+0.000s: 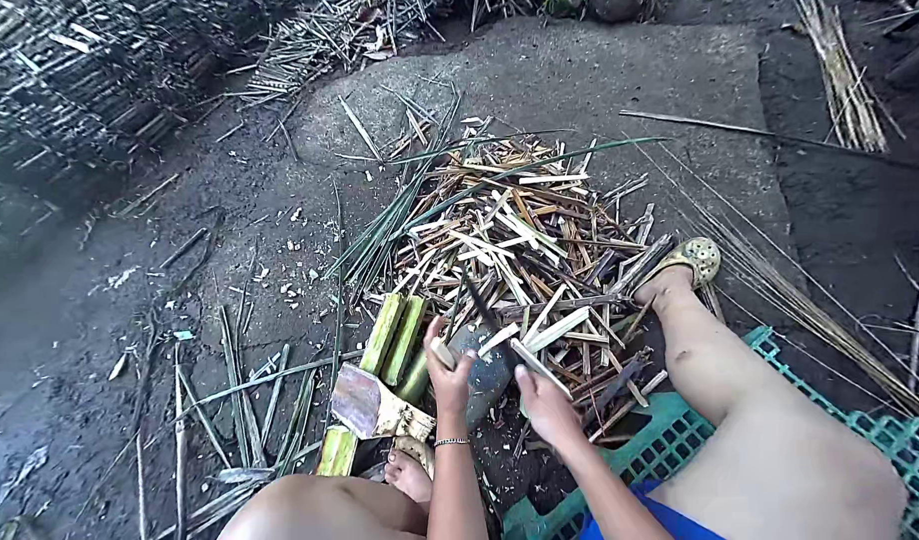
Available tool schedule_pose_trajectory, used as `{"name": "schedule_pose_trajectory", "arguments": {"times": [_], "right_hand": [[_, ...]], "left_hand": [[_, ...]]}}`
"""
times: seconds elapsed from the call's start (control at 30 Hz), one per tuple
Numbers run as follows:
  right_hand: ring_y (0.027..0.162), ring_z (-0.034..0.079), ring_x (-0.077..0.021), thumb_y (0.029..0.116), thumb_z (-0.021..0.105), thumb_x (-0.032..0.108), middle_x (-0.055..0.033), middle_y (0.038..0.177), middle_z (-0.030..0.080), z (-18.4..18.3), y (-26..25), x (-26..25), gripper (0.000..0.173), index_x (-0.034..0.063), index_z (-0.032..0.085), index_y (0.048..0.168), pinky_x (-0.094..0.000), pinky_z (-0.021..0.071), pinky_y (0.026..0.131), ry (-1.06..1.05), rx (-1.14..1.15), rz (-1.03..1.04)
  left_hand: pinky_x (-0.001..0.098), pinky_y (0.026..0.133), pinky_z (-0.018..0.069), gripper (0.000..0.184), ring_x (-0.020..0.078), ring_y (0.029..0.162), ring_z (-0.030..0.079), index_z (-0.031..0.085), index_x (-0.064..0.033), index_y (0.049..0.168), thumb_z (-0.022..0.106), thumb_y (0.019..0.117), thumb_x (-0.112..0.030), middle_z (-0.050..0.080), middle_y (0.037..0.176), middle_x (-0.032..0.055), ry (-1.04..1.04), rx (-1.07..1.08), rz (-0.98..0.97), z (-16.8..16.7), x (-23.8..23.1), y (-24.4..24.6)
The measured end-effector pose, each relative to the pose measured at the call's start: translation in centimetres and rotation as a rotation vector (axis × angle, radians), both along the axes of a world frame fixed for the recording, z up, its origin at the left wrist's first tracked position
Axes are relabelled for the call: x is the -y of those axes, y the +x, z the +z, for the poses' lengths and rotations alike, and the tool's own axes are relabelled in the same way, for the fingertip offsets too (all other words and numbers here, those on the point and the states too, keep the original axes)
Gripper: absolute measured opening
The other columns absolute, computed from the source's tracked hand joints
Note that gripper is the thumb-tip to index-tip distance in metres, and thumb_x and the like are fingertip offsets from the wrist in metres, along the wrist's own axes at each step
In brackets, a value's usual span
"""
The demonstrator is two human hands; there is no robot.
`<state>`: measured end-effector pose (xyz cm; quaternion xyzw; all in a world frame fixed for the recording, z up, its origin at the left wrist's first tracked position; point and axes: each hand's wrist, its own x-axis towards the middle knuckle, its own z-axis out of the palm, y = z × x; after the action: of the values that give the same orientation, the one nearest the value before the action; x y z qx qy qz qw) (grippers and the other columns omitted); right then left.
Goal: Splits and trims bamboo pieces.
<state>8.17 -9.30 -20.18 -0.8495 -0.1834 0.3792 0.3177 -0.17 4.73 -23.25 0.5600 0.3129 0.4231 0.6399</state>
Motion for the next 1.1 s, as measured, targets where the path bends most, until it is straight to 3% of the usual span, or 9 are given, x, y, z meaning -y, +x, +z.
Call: {"name": "schedule_pose_trajectory", "arguments": {"times": [0.07,0.17,0.23,0.3,0.43,0.77,0.87,1.0,1.1], "right_hand": [[0.113,0.065,-0.0436,0.1104,0.031,0.050,-0.0279,0.116,0.068,-3.7,0.2,-0.6,0.065,-0.0024,0.066,0.123,-0.0642,0.0474,0.098,-0.143,-0.074,0.097],[0.114,0.065,-0.0415,0.1100,0.030,0.052,-0.0263,0.115,0.068,-5.2,-0.1,-0.6,0.066,-0.0015,0.067,0.120,-0.0621,0.0475,0.098,-0.184,-0.100,0.127],[0.108,0.066,-0.0399,0.1094,0.030,0.054,-0.0238,0.108,0.069,-3.8,-0.5,0.0,0.065,0.0005,0.067,0.116,-0.0616,0.0486,0.093,-0.209,-0.085,0.125],[0.107,0.067,-0.0395,0.1089,0.030,0.056,-0.0226,0.107,0.070,-2.8,-0.9,0.6,0.065,0.0025,0.067,0.117,-0.0620,0.0497,0.091,-0.246,-0.081,0.123],[0.108,0.067,-0.0398,0.1091,0.030,0.055,-0.0229,0.109,0.070,-4.8,-1.7,0.7,0.065,0.0027,0.068,0.119,-0.0619,0.0501,0.092,-0.254,-0.112,0.094],[0.117,0.065,-0.0373,0.1080,0.027,0.059,-0.0208,0.119,0.069,-3.6,-0.6,-0.4,0.068,0.0049,0.066,0.124,-0.0602,0.0491,0.096,-0.326,-0.146,0.147],[0.118,0.065,-0.0376,0.1084,0.028,0.058,-0.0217,0.120,0.069,-3.5,-0.8,-0.4,0.068,0.0035,0.065,0.124,-0.0597,0.0498,0.096,-0.331,-0.128,0.162],[0.119,0.064,-0.0376,0.1081,0.027,0.059,-0.0217,0.122,0.068,-3.3,-0.9,-0.6,0.069,0.0040,0.065,0.126,-0.0595,0.0491,0.098,-0.338,-0.141,0.148],[0.122,0.063,-0.0379,0.1080,0.027,0.059,-0.0218,0.126,0.067,-2.5,-0.6,-1.5,0.070,0.0038,0.064,0.128,-0.0601,0.0480,0.100,-0.350,-0.151,0.158]], "left_hand": [[0.0223,0.060,0.0443,0.092,0.0025,0.073,0.052,0.033,0.0023,0.153,0.075,0.0725,-0.012,0.049,0.145,0.0164,0.049,-0.139,-0.260,0.7,-0.4,0.8],[0.0329,0.089,0.0547,0.063,0.0149,0.108,0.065,0.052,0.0010,0.143,0.075,0.0841,-0.005,0.063,0.135,0.0144,0.097,-0.306,-0.457,1.5,-0.7,1.6],[0.0254,0.082,0.0571,0.035,0.0073,0.089,0.068,0.068,0.0026,0.121,0.074,0.0873,-0.004,0.073,0.103,0.0068,0.131,-0.247,-0.419,1.4,-0.1,1.8],[0.0208,0.078,0.0555,0.028,0.0032,0.084,0.065,0.071,0.0023,0.114,0.074,0.0867,-0.003,0.072,0.101,0.0048,0.137,-0.204,-0.397,1.3,0.4,1.8],[0.0296,0.097,0.0532,0.026,0.0121,0.108,0.067,0.071,0.0019,0.119,0.066,0.0939,-0.004,0.070,0.120,0.0129,0.114,-0.328,-0.374,-0.4,0.4,2.1],[0.0323,0.082,0.0563,0.057,0.0144,0.090,0.068,0.040,0.0042,0.143,0.066,0.0929,-0.004,0.069,0.103,0.0141,-0.018,-0.352,-0.167,-0.8,0.6,2.8],[0.0338,0.082,0.0552,0.074,0.0165,0.090,0.066,0.034,-0.0009,0.154,0.072,0.0906,-0.007,0.066,0.119,0.0187,-0.067,-0.358,-0.120,-0.8,0.0,3.2],[0.0325,0.084,0.0550,0.036,0.0120,0.088,0.067,0.064,0.0016,0.129,0.069,0.0962,-0.012,0.072,0.103,0.0117,-0.073,-0.454,-0.182,-0.9,-1.0,3.5],[0.0301,0.088,0.0543,0.026,0.0095,0.091,0.068,0.068,0.0043,0.118,0.068,0.0964,-0.010,0.073,0.102,0.0117,-0.031,-0.425,-0.180,-1.3,-0.7,3.3]]}}
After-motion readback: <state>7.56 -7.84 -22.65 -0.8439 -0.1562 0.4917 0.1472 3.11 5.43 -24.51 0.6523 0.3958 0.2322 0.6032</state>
